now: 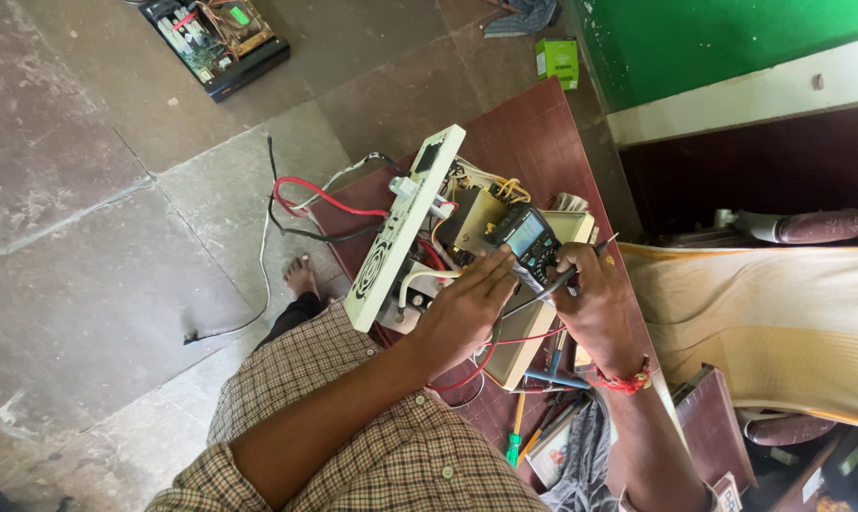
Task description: The person uses a multimeter to test an open electronic device on a table. They connect the multimeter probes to various points inside the device, adjust the dial, and observe the readings.
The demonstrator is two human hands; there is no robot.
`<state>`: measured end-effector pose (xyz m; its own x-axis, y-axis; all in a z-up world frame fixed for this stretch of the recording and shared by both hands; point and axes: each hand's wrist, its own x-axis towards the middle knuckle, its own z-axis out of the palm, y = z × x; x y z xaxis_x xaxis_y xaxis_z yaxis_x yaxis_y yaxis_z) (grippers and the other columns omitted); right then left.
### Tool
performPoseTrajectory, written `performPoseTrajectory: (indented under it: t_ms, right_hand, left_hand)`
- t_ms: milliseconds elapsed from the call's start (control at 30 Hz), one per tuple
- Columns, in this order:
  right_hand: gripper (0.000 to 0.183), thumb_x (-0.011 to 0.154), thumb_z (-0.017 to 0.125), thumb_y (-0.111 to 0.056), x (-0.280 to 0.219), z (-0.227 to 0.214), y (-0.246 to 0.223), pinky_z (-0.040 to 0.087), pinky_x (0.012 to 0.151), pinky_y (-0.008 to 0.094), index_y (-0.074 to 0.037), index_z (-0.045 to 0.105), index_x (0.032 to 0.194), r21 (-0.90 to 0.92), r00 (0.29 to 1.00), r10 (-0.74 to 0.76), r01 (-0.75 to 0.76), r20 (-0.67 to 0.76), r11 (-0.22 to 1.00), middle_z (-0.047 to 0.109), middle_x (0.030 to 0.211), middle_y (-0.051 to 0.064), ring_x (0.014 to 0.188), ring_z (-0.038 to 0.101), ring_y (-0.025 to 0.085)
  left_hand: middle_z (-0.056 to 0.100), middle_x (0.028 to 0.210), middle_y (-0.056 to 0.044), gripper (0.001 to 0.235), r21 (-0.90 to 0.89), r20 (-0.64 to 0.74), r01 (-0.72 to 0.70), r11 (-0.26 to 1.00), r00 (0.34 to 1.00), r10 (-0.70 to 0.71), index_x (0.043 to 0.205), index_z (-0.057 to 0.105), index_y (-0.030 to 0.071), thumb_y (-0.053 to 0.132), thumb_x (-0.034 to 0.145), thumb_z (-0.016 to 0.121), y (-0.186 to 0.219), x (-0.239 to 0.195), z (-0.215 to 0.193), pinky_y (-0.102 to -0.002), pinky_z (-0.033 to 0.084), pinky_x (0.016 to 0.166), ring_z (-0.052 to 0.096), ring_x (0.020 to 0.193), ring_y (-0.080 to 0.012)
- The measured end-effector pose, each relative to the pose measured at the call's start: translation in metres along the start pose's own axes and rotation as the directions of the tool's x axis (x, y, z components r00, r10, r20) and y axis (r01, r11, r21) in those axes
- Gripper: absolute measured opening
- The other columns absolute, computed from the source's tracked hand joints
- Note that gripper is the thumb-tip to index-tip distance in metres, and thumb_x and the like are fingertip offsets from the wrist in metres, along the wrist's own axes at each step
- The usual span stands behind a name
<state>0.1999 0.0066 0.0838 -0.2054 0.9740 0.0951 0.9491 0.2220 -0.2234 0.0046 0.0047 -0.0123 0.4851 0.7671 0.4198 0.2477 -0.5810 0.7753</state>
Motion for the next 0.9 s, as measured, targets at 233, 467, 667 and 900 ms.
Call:
performPoseTrajectory:
  t_ms: [233,467,667,900]
  right_hand:
    - [0.031,0.081,0.075,0.008,-0.004,-0.001,0.002,0.054,0.067,0.037,-0.003,0.057,0.103,0.015,0.995,-0.094,0.094,-0.018,0.995,0.072,0.101,0.01,0.077,0.066,0.025]
    - [0.045,0.078,0.058,0.016,-0.014,-0.005,-0.02,0.055,0.082,0.036,-0.001,0.058,0.12,0.285,0.991,0.026,0.012,-0.13,0.958,0.065,0.109,0.016,0.095,0.066,0.024]
    - [0.031,0.108,0.043,0.005,-0.038,0.0,-0.051,0.049,0.066,0.026,0.0,0.058,0.135,0.756,0.895,0.444,-0.259,-0.046,0.601,0.066,0.099,0.007,0.073,0.057,0.011]
    - [0.054,0.103,0.043,-0.003,-0.043,0.012,-0.095,0.047,0.051,0.024,0.0,0.027,0.154,0.581,0.954,0.249,-0.3,0.168,0.757,0.066,0.087,0.004,0.06,0.054,0.005]
  left_hand:
    - [0.062,0.137,-0.028,0.032,0.01,-0.056,-0.021,1.0,0.998,0.021,0.12,0.065,-0.012,-0.001,0.091,0.062,-0.001,0.0,0.0,-0.045,0.042,0.12,0.054,0.14,-0.0346]
    - [0.073,0.122,-0.014,0.023,-0.334,-0.164,0.131,0.933,0.967,-0.194,0.115,0.071,0.002,0.013,0.095,0.072,0.007,0.0,-0.02,-0.04,0.054,0.106,0.067,0.121,-0.0285]
    - [0.08,0.105,-0.01,0.02,-0.54,-0.125,0.263,0.799,0.914,-0.386,0.109,0.077,0.005,0.013,0.091,0.078,0.01,-0.005,-0.047,-0.033,0.056,0.085,0.074,0.09,-0.0201]
    - [0.078,0.1,-0.008,0.021,-0.815,0.109,0.44,0.377,0.756,-0.645,0.11,0.074,-0.002,0.008,0.092,0.077,0.019,-0.021,-0.065,-0.022,0.058,0.075,0.071,0.087,-0.0075]
